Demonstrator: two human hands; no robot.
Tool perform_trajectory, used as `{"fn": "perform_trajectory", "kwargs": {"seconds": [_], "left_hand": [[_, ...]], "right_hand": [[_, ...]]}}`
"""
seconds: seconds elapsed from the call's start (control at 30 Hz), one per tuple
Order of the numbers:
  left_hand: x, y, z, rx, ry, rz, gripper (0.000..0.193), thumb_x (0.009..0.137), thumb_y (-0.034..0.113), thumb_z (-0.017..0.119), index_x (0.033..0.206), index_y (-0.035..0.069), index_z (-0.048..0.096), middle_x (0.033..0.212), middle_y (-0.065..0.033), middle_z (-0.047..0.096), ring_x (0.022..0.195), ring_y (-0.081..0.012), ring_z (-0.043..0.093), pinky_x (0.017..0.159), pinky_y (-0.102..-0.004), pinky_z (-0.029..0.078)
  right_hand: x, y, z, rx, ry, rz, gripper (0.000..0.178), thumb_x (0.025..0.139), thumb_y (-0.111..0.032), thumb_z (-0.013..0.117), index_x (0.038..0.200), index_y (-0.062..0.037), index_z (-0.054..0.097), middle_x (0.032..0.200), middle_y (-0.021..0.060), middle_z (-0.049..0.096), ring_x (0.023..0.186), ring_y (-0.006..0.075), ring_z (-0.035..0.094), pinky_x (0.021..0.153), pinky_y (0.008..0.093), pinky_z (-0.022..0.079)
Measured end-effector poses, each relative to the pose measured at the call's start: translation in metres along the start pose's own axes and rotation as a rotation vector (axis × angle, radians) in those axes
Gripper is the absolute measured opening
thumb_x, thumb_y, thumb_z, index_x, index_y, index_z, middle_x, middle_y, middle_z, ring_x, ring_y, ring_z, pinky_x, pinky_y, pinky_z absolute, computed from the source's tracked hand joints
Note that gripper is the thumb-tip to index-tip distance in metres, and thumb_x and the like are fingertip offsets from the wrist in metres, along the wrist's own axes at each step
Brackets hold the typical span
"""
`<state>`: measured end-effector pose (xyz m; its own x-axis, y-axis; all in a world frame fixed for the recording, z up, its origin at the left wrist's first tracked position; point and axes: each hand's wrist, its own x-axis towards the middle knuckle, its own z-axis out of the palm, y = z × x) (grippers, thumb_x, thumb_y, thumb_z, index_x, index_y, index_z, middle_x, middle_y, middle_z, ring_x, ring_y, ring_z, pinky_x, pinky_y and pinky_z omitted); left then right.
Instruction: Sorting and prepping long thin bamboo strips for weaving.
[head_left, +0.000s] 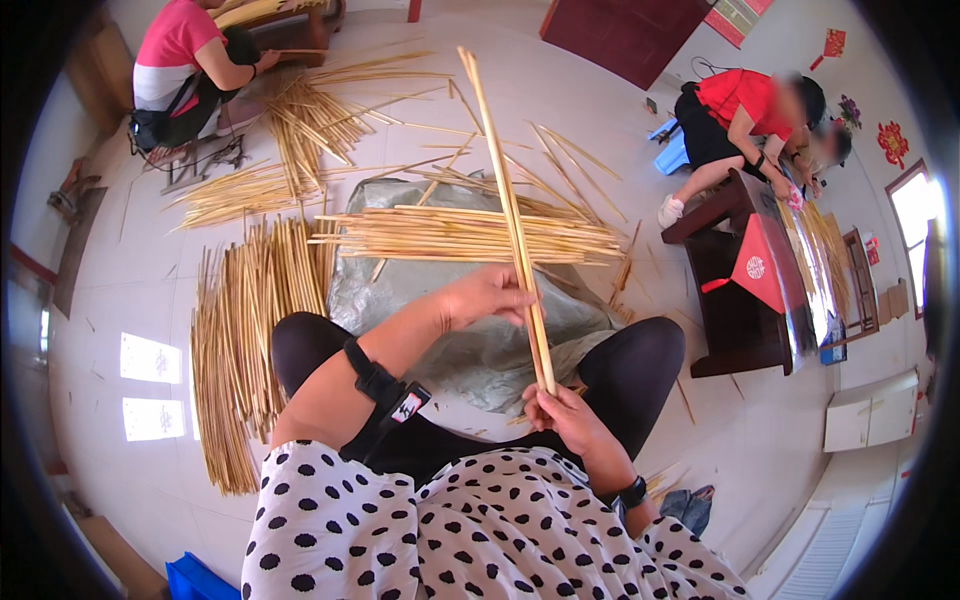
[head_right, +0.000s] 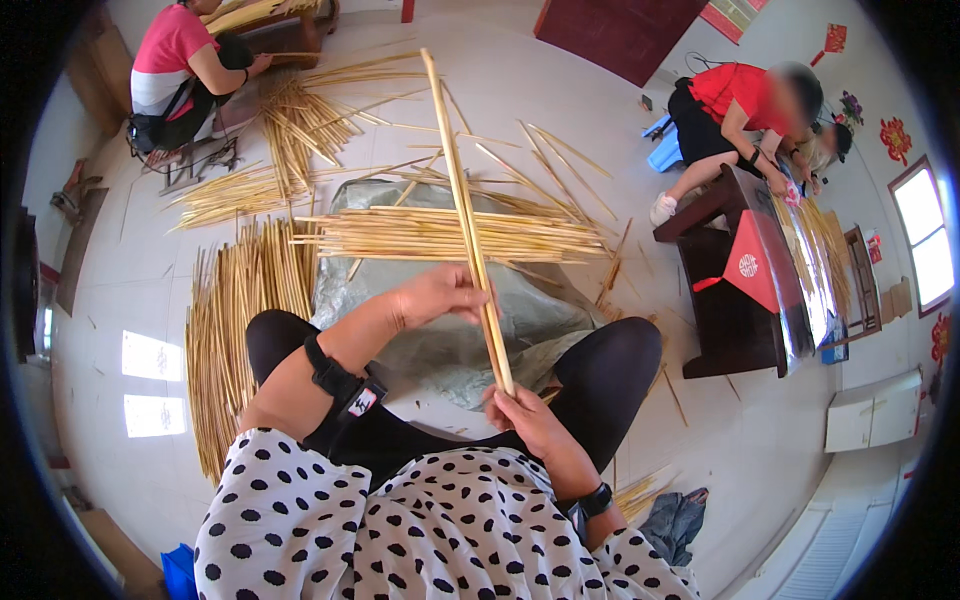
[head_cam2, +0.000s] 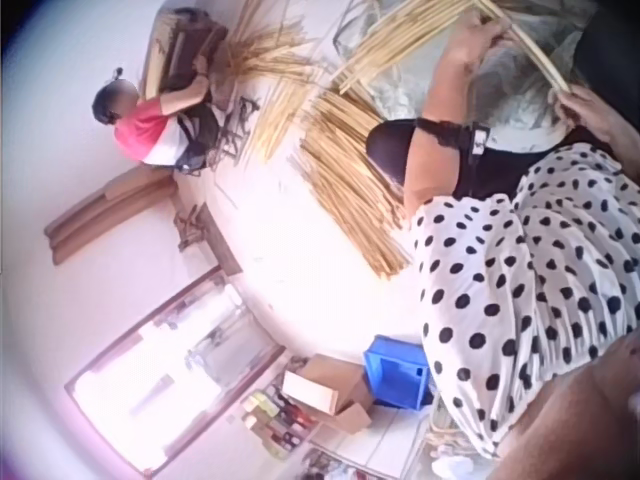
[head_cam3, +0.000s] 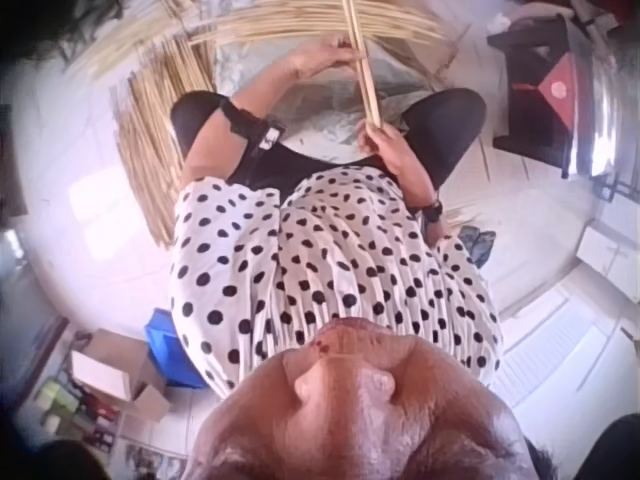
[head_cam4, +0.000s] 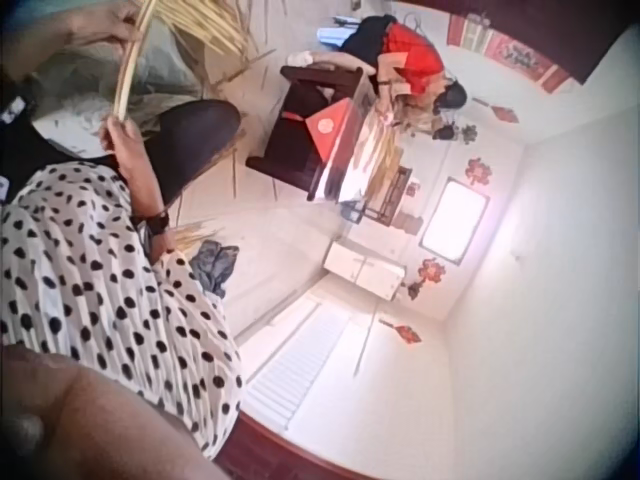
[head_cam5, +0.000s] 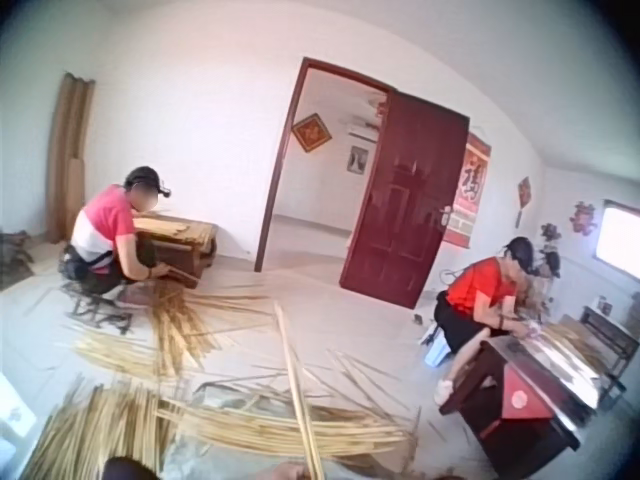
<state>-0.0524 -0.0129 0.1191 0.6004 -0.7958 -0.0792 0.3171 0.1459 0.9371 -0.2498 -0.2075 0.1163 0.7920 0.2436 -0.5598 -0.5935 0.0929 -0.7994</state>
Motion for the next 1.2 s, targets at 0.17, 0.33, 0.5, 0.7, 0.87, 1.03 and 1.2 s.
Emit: {"fn": "perform_trajectory", "kwargs": {"seconds": [0.17, 0.33, 0.5, 0.7, 0.87, 1.03, 1.2], "left_hand": [[-0.01, 0.026, -0.036, -0.075, 0.395, 0.171, 0.02, 0.092, 0.018, 0.053, 0.103, 0.001, 0.058, 0.097, -0.008, 0.064, 0.087, -0.0136, 0.062, 0.079, -0.0253, 0.051], [-0.053, 0.061, -0.072, 0.197, 0.926, 0.557, 0.016, 0.09, 0.013, 0.055, 0.097, -0.002, 0.058, 0.081, -0.0061, 0.064, 0.076, -0.0116, 0.061, 0.066, -0.0249, 0.049], [-0.147, 0.095, -0.097, 0.653, 1.359, 0.607, 0.014, 0.088, 0.012, 0.058, 0.095, 0.0, 0.06, 0.074, -0.0058, 0.062, 0.065, -0.0113, 0.055, 0.059, -0.0286, 0.045], [-0.266, 0.028, -0.171, 1.157, 1.564, -0.187, 0.019, 0.086, 0.016, 0.053, 0.092, -0.002, 0.058, 0.078, -0.0206, 0.064, 0.075, -0.0355, 0.063, 0.066, -0.0441, 0.049], [-0.337, -0.143, -0.229, 1.267, 1.067, -1.037, 0.019, 0.08, 0.011, 0.056, 0.093, 0.003, 0.066, 0.093, -0.0193, 0.066, 0.09, -0.0352, 0.063, 0.075, -0.0433, 0.053], [-0.481, -0.299, -0.258, 1.14, 0.953, -1.178, 0.019, 0.075, 0.012, 0.055, 0.084, 0.003, 0.069, 0.096, -0.0203, 0.065, 0.093, -0.0354, 0.062, 0.078, -0.0416, 0.051], [-0.364, -0.304, -0.246, 0.882, 0.83, -1.218, 0.02, 0.076, 0.011, 0.055, 0.087, 0.002, 0.069, 0.096, -0.0211, 0.065, 0.093, -0.0358, 0.062, 0.077, -0.0417, 0.051]], "right_hand": [[-0.004, -0.004, -0.001, 0.027, 0.052, -0.033, 0.025, 0.097, -0.027, 0.045, 0.105, -0.0043, 0.053, 0.078, 0.001, 0.054, 0.068, 0.0079, 0.048, 0.061, 0.0201, 0.039], [-0.004, 0.001, -0.004, 0.069, 0.053, -0.03, 0.024, 0.096, -0.026, 0.046, 0.103, -0.0035, 0.054, 0.075, 0.0026, 0.054, 0.062, 0.0091, 0.048, 0.058, 0.0206, 0.04], [0.005, 0.008, -0.009, 0.131, 0.073, -0.027, 0.023, 0.095, -0.025, 0.049, 0.098, -0.0036, 0.056, 0.072, 0.0034, 0.056, 0.059, 0.0092, 0.05, 0.055, 0.0214, 0.041], [0.016, 0.014, -0.013, 0.156, 0.098, -0.011, 0.021, 0.095, -0.023, 0.049, 0.097, -0.0038, 0.056, 0.071, 0.0036, 0.056, 0.058, 0.01, 0.051, 0.053, 0.0225, 0.04], [0.025, 0.014, -0.009, 0.109, 0.121, 0.022, 0.019, 0.095, -0.023, 0.048, 0.097, -0.0053, 0.054, 0.071, 0.0037, 0.054, 0.059, 0.0114, 0.049, 0.055, 0.0238, 0.039], [0.036, 0.009, 0.001, 0.153, -0.004, 0.073, 0.018, 0.095, -0.021, 0.048, 0.096, -0.0049, 0.054, 0.072, 0.0038, 0.054, 0.059, 0.0112, 0.05, 0.055, 0.0232, 0.039], [0.043, 0.012, 0.003, 0.082, 0.158, 0.094, 0.017, 0.095, -0.02, 0.049, 0.096, -0.0046, 0.056, 0.073, 0.0035, 0.056, 0.06, 0.0099, 0.05, 0.055, 0.0219, 0.04]]}}
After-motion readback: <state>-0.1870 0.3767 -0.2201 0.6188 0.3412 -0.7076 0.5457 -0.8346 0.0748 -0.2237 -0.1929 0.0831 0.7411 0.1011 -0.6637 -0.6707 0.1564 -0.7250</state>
